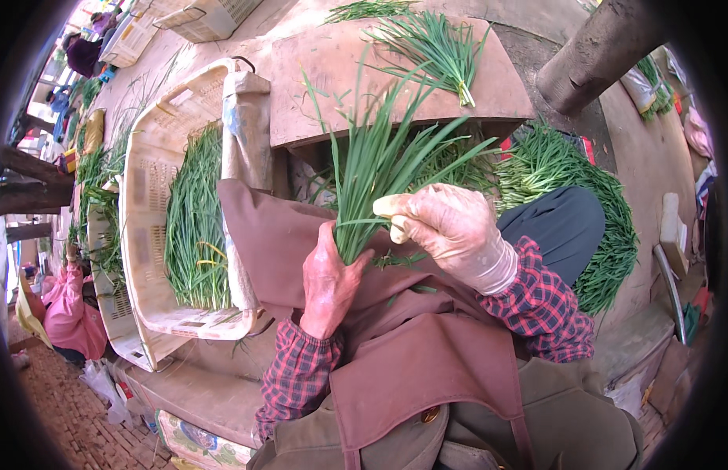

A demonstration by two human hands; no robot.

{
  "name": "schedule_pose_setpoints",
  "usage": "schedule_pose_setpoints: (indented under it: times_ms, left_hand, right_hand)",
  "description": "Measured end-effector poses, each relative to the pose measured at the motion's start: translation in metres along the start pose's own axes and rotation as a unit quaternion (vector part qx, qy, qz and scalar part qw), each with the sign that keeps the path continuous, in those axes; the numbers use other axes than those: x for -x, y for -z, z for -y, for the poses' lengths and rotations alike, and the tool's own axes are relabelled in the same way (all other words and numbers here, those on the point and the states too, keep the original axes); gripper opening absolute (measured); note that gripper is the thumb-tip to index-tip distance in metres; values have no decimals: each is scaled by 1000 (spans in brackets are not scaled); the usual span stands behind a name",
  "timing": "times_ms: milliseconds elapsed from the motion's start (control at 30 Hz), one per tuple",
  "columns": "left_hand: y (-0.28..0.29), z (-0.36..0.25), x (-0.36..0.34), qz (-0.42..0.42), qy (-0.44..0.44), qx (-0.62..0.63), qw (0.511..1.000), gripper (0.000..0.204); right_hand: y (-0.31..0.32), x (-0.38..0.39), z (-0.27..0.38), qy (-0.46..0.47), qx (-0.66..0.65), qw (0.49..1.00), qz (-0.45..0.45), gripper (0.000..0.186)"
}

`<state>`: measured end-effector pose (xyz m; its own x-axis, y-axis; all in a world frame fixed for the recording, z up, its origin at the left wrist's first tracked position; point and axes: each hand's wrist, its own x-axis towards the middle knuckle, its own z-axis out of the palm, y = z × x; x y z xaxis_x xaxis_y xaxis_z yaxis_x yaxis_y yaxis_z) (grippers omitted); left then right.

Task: The person sorts green onions by hand by pulling off outer wilted layers from individual stalks and placing the cleaned items into a bundle.

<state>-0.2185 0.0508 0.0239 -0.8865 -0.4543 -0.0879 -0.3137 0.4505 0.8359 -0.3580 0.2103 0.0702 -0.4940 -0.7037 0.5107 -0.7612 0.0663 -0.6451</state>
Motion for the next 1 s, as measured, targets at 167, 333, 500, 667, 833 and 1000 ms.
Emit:
schedule_pose_setpoints:
  times_ms: [167, 333, 500, 667, 833, 1000]
  left_hand:
    - [-18, 6, -23, 99, 165, 303, 934, 47]
    - [-37, 9, -29, 150, 217, 534, 803, 43]
    - [-47, 19, -31, 186, 222, 650, 703, 35]
    - [-54, 30, -40, 154, 304, 746, 572, 28]
    - [-59, 29, -53, 121, 292, 738, 596, 19]
    - [-60, 23, -74, 104, 239, 683, 682, 27]
  right_hand:
    - [-4, 33, -4, -149, -64, 987, 10, 16]
    - [-1, 61, -7, -286, -118, 951, 1, 16]
    - [3, 76, -8, -347, -125, 929, 25, 12]
    - [3, 80, -2, -316, -119, 939, 69, 14]
    - [21, 81, 14, -396, -195, 887, 135, 17]
    - [56, 83, 27, -514, -316, 788, 119, 18]
